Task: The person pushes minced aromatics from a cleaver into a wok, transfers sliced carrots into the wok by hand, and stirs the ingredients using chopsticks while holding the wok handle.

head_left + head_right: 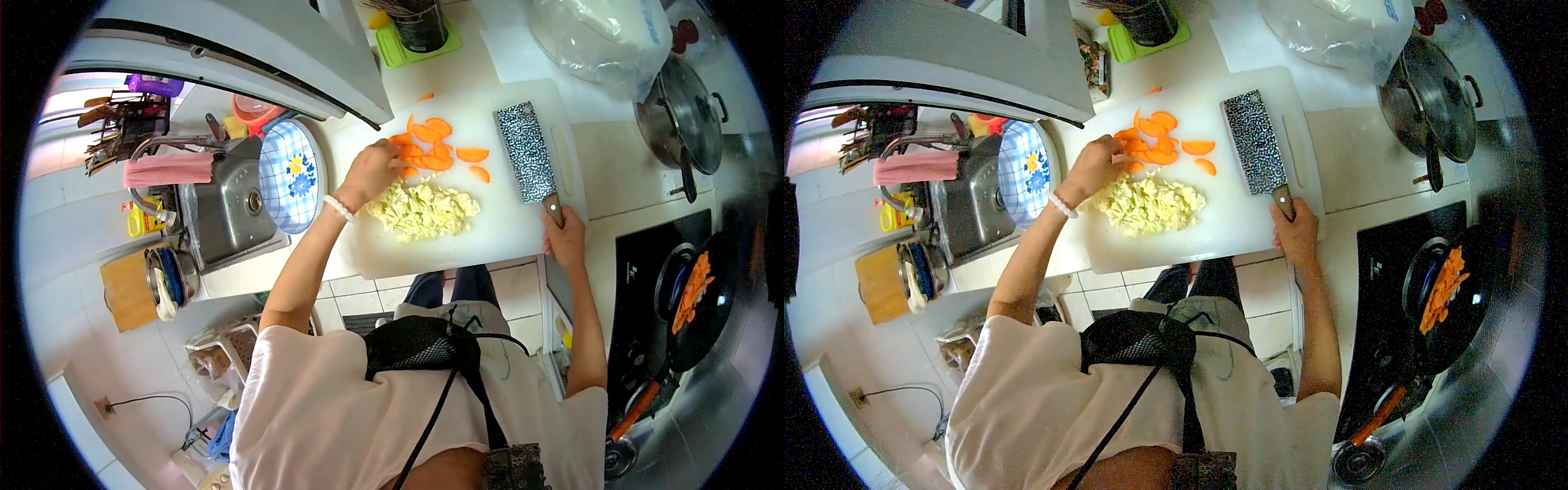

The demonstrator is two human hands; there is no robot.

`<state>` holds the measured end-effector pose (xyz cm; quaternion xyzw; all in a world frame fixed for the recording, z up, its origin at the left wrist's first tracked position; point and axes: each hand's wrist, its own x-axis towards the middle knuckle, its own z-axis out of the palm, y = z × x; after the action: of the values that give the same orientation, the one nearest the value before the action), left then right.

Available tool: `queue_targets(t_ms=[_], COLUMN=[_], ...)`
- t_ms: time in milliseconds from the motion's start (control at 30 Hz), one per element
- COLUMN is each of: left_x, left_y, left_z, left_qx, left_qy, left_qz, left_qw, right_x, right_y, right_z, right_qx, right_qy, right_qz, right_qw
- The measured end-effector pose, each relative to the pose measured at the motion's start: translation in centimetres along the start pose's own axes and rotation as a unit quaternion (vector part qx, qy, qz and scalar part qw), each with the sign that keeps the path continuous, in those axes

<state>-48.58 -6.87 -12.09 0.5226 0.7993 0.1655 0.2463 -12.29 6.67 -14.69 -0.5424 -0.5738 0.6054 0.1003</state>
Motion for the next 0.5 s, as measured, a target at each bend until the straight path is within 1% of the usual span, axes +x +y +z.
queue_targets(t_ms=[67, 100, 133, 200, 267, 300, 333, 433, 500], left_x=[0.0, 0.0, 0.0, 0.2, 0.4, 0.5, 0.5, 0.5, 0.4], left_y=[-0.8, 0.3, 0.7, 1.2, 1.5, 1.5, 1.4, 1.2, 1.1], left_z=[1.3, 1.1, 1.2, 1.4, 1.3, 1.2, 1.3, 1.4, 1.4], left_qx=[0.114, 0.142, 0.141, 0.182, 0.188, 0.194, 0.194, 0.186, 0.168], left_qy=[0.043, 0.005, 0.006, -0.024, -0.038, -0.052, -0.051, -0.053, -0.037], left_qz=[0.145, 0.075, 0.075, 0.039, 0.022, 0.005, 0.005, 0.002, -0.013], left_qw=[0.982, 0.987, 0.987, 0.982, 0.981, 0.98, 0.98, 0.981, 0.985], right_x=[-0.3, -0.6, -0.8, -1.0, -1.0, -0.9, -0.8, -0.6, -0.5], right_y=[-0.4, -0.6, -0.9, -1.1, -1.0, -0.8, -0.7, -1.3, -1.8], right_z=[0.8, 1.1, 1.4, 2.1, 2.8, 3.2, 3.5, 4.5, 5.3], right_qx=[-0.023, -0.016, -0.009, -0.004, 0.004, -0.007, -0.018, -0.023, -0.023], right_qy=[0.017, 0.023, 0.028, 0.027, 0.024, 0.026, 0.028, 0.017, 0.015], right_qz=[-0.009, 0.0, 0.01, 0.007, 0.005, -0.01, -0.026, -0.033, -0.026], right_qw=[1.0, 1.0, 1.0, 1.0, 1.0, 1.0, 0.999, 0.999, 0.999])
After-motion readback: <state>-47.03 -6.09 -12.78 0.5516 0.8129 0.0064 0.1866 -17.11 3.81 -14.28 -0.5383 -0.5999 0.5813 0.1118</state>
